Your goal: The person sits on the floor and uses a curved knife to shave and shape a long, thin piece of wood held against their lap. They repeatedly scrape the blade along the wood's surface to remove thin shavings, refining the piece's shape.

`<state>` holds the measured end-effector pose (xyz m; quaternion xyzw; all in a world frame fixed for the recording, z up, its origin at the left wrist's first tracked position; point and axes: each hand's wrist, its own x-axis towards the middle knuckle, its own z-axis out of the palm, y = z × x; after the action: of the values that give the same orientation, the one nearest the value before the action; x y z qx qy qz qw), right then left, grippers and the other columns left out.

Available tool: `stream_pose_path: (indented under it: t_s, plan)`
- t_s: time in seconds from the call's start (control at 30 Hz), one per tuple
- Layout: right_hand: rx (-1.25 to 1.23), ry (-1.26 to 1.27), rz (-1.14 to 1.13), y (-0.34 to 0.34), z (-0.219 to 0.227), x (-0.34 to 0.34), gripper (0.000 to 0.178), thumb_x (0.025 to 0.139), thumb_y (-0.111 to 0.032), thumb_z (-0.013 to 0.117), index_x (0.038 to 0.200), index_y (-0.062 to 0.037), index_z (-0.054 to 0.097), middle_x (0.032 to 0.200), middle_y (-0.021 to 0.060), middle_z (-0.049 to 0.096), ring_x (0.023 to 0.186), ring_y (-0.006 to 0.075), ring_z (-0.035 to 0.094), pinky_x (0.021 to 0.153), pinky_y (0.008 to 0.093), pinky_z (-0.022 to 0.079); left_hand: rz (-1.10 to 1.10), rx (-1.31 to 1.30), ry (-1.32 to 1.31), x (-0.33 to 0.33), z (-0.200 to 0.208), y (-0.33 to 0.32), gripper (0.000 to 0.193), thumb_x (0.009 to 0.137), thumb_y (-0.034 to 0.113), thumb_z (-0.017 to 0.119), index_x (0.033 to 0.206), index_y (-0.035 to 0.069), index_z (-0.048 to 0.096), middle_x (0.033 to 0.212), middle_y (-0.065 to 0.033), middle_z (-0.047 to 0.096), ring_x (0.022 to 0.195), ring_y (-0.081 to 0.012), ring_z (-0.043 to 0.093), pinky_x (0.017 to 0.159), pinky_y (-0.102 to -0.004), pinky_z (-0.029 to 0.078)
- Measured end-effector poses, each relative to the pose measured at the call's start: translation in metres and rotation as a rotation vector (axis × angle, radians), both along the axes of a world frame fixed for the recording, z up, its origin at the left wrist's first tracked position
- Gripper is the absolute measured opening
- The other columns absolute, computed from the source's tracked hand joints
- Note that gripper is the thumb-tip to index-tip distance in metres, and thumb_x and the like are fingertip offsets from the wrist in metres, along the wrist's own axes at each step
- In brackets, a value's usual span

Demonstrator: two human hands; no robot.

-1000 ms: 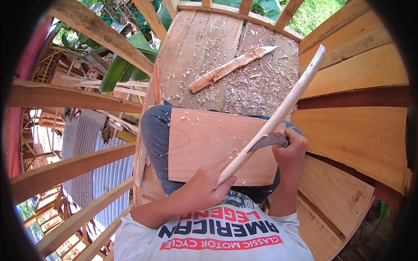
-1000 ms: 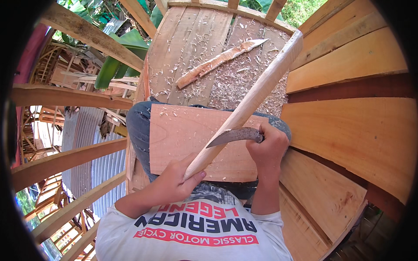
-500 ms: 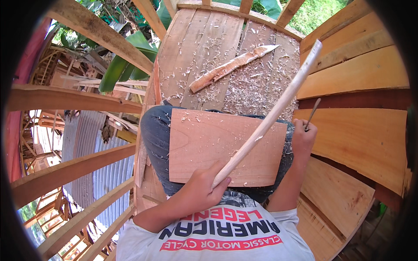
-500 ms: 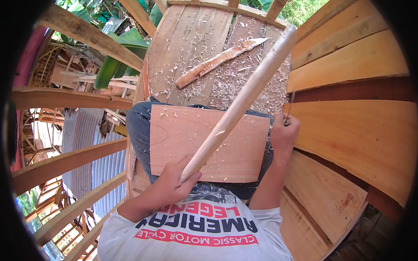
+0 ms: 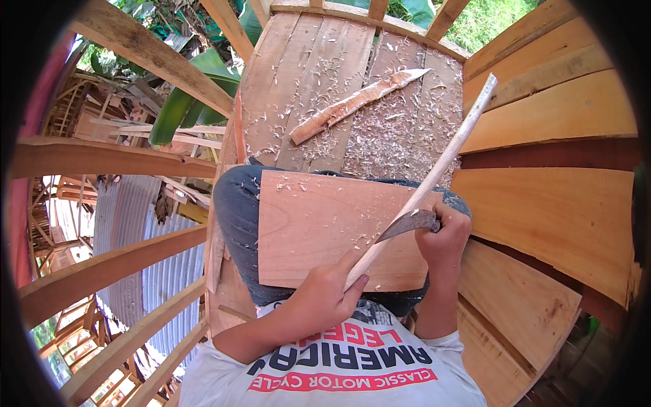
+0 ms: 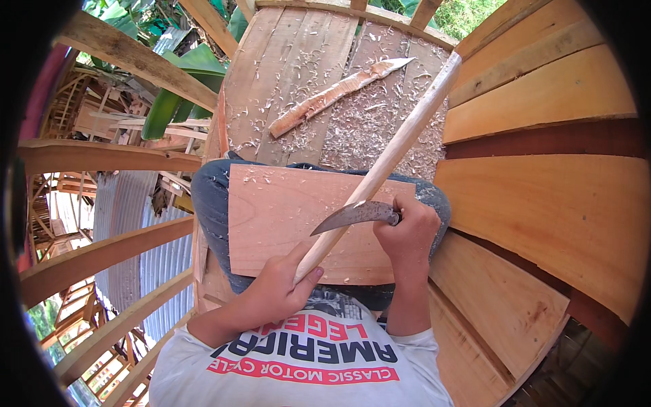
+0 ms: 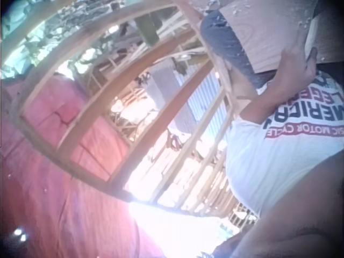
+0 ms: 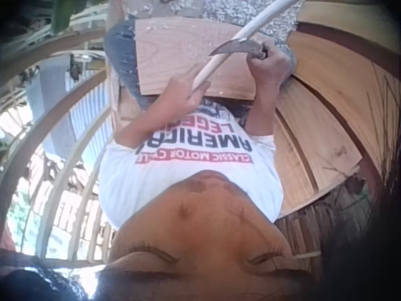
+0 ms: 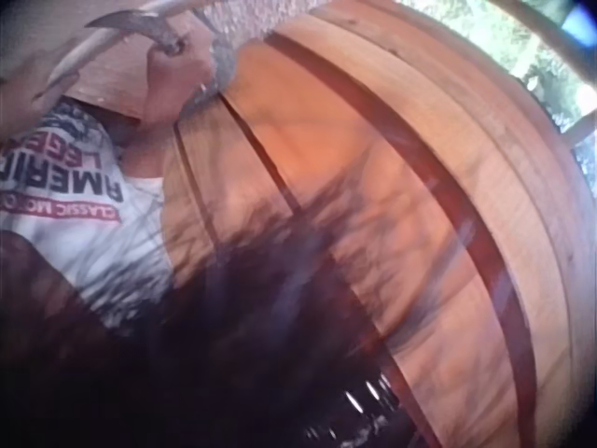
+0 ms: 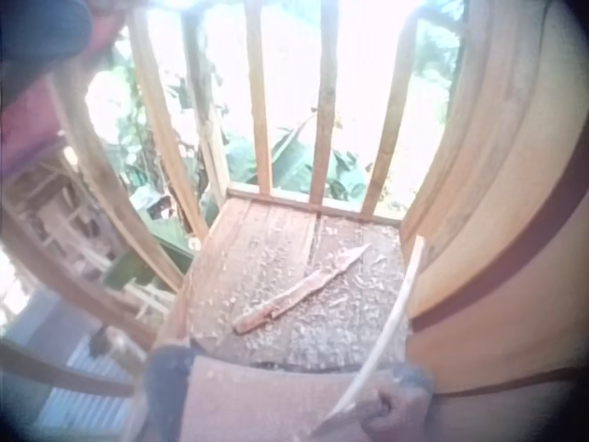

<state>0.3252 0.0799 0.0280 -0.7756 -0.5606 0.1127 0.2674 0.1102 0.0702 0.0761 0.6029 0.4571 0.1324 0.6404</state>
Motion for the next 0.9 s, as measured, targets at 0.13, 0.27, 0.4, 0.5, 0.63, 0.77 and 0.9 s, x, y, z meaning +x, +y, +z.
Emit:
stream_pose_path:
  t_s: [0.13,0.27,0.4,0.5,0.63,0.77,0.9]
  plan:
    - [0.121,0.036,-0.122,0.008,-0.019,0.024,0.021,0.067,-0.011,0.060,0.057,0.0005,0.046,0.049,0.0164,0.040,0.042,0.0255,0.043,0.044,0.0365,0.032,-0.029,0.084,0.025,-0.003,-0.003,-0.004,0.031,0.089,0.009,0.055,0.116,-0.002,0.047,0.061,-0.0186,0.057,0.050,-0.0331,0.059,0.051,-0.0383,0.044]
    - [0.072,0.186,-0.353,0.011,-0.022,0.072,0.026,0.073,-0.009,0.058,0.057,0.0030,0.041,0.049,0.0114,0.029,0.046,0.0104,0.032,0.044,0.0336,0.029,-0.084,0.032,0.021,-0.011,-0.004,-0.019,0.027,0.089,0.008,0.055,0.113,-0.001,0.048,0.063,-0.0210,0.057,0.053,-0.0367,0.059,0.052,-0.0397,0.043]
    - [0.087,0.391,-0.258,-0.005,-0.018,0.045,0.027,0.074,-0.007,0.056,0.058,0.0038,0.037,0.049,0.0097,0.026,0.049,0.0074,0.029,0.043,0.0322,0.027,-0.065,0.045,0.056,-0.019,-0.014,-0.019,0.030,0.088,0.007,0.054,0.116,-0.001,0.047,0.067,-0.0219,0.057,0.061,-0.0390,0.060,0.057,-0.0406,0.044]
    - [0.019,0.338,-0.046,-0.022,-0.017,0.005,0.021,0.071,-0.006,0.057,0.057,0.0038,0.045,0.046,0.0152,0.034,0.043,0.0103,0.037,0.042,0.0327,0.031,-0.030,0.071,0.072,-0.016,-0.009,-0.007,0.028,0.085,0.007,0.056,0.110,-0.002,0.047,0.075,-0.0271,0.060,0.072,-0.0466,0.060,0.063,-0.0483,0.045]
    - [-0.027,0.343,0.076,-0.032,-0.005,-0.021,0.015,0.067,-0.007,0.059,0.057,0.0007,0.052,0.048,0.0190,0.043,0.039,0.0263,0.049,0.042,0.0338,0.037,-0.067,0.165,0.048,-0.012,-0.008,0.001,0.033,0.083,0.002,0.055,0.114,-0.001,0.046,0.077,-0.0249,0.056,0.073,-0.0432,0.058,0.064,-0.0428,0.044]
    - [-0.016,0.129,0.074,-0.030,-0.007,-0.011,0.015,0.060,-0.010,0.061,0.055,-0.0019,0.050,0.050,0.0183,0.047,0.047,0.0358,0.053,0.044,0.0360,0.040,-0.053,0.230,0.080,-0.009,-0.002,0.004,0.031,0.081,0.002,0.055,0.110,-0.002,0.046,0.079,-0.0265,0.056,0.075,-0.0458,0.056,0.065,-0.0451,0.043]
    - [-0.034,-0.013,0.045,-0.025,0.000,0.000,0.014,0.058,-0.011,0.061,0.056,-0.0027,0.050,0.052,0.0180,0.048,0.050,0.0360,0.053,0.046,0.0372,0.041,-0.083,0.273,0.143,-0.011,-0.006,-0.003,0.030,0.080,0.002,0.055,0.108,-0.003,0.046,0.080,-0.0275,0.056,0.076,-0.0468,0.056,0.065,-0.0471,0.044]
